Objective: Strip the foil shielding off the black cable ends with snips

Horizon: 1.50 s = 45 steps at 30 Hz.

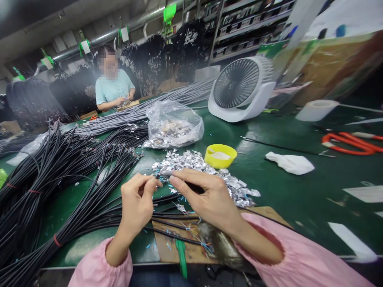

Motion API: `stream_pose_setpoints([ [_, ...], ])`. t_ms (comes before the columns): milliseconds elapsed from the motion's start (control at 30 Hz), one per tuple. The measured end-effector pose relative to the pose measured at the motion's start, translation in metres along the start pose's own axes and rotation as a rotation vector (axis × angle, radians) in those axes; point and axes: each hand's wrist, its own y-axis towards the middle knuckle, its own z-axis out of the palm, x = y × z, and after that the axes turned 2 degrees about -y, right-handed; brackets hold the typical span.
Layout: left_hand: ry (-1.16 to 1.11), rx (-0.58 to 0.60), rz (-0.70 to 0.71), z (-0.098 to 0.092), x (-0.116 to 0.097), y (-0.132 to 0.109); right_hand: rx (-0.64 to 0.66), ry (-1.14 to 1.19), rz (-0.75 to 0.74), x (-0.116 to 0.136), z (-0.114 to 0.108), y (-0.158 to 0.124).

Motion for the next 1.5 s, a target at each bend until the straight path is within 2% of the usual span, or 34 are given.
stream_pose_setpoints([
  [67, -0.102, 0.129, -0.134, -0.004, -0.003, 0.002, 0.003, 0.016, 0.013, 0.000, 0.000, 0.000],
  [133, -0.127, 0.128, -0.147, -0.006, -0.003, 0.003, -0.024, 0.042, 0.071, 0.000, 0.000, 0.001],
  [267, 0.063, -0.063, 0.118, -0.001, 0.003, -0.002, -0.071, 0.171, 0.249, 0.002, -0.001, 0.004],
  [367, 0.195, -0.090, 0.293, 0.005, 0.007, -0.006, -0.072, 0.216, 0.309, 0.005, 0.000, 0.006],
  [433, 0.234, -0.101, 0.347, 0.008, 0.008, -0.007, -0.092, 0.221, 0.337, 0.007, 0.000, 0.006],
  [533, 0.238, -0.082, 0.322, 0.009, 0.008, -0.007, -0.106, 0.238, 0.383, 0.007, 0.001, 0.005],
  [633, 0.198, -0.009, 0.221, 0.007, 0.006, -0.006, -0.108, 0.224, 0.389, 0.004, 0.001, 0.004],
  [733, 0.109, 0.130, 0.097, 0.003, 0.004, -0.004, -0.045, 0.186, 0.336, 0.002, 0.002, 0.002],
  [800, 0.009, 0.243, 0.006, -0.001, 0.000, -0.002, 0.002, 0.139, 0.247, 0.001, 0.002, 0.001],
  [867, -0.102, 0.360, -0.127, -0.006, -0.005, 0.000, 0.042, 0.069, 0.073, -0.001, 0.001, 0.000],
  [933, -0.187, 0.488, -0.280, -0.010, -0.010, 0.000, 0.050, -0.038, -0.167, -0.006, -0.003, -0.001],
  [1000, -0.209, 0.565, -0.378, -0.010, -0.012, 0.000, -0.042, -0.209, -0.324, -0.012, -0.008, 0.000],
  [1067, -0.196, 0.504, -0.380, -0.008, -0.011, -0.001, -0.221, -0.417, -0.296, -0.020, -0.013, 0.003],
  [1133, -0.182, 0.305, -0.307, -0.006, -0.006, -0.001, -0.313, -0.523, -0.183, -0.025, -0.014, 0.006],
  [1200, -0.166, 0.095, -0.222, -0.003, -0.001, 0.000, -0.264, -0.500, -0.085, -0.025, -0.011, 0.008],
  [1267, -0.126, -0.034, -0.151, -0.002, 0.002, 0.000, -0.159, -0.404, -0.017, -0.022, -0.006, 0.008],
  [1367, -0.053, -0.101, -0.082, -0.001, 0.003, -0.001, -0.058, -0.255, 0.023, -0.014, 0.000, 0.005],
  [1500, -0.023, -0.086, -0.082, 0.000, 0.003, -0.005, -0.018, -0.067, 0.013, -0.004, 0.000, 0.003],
])
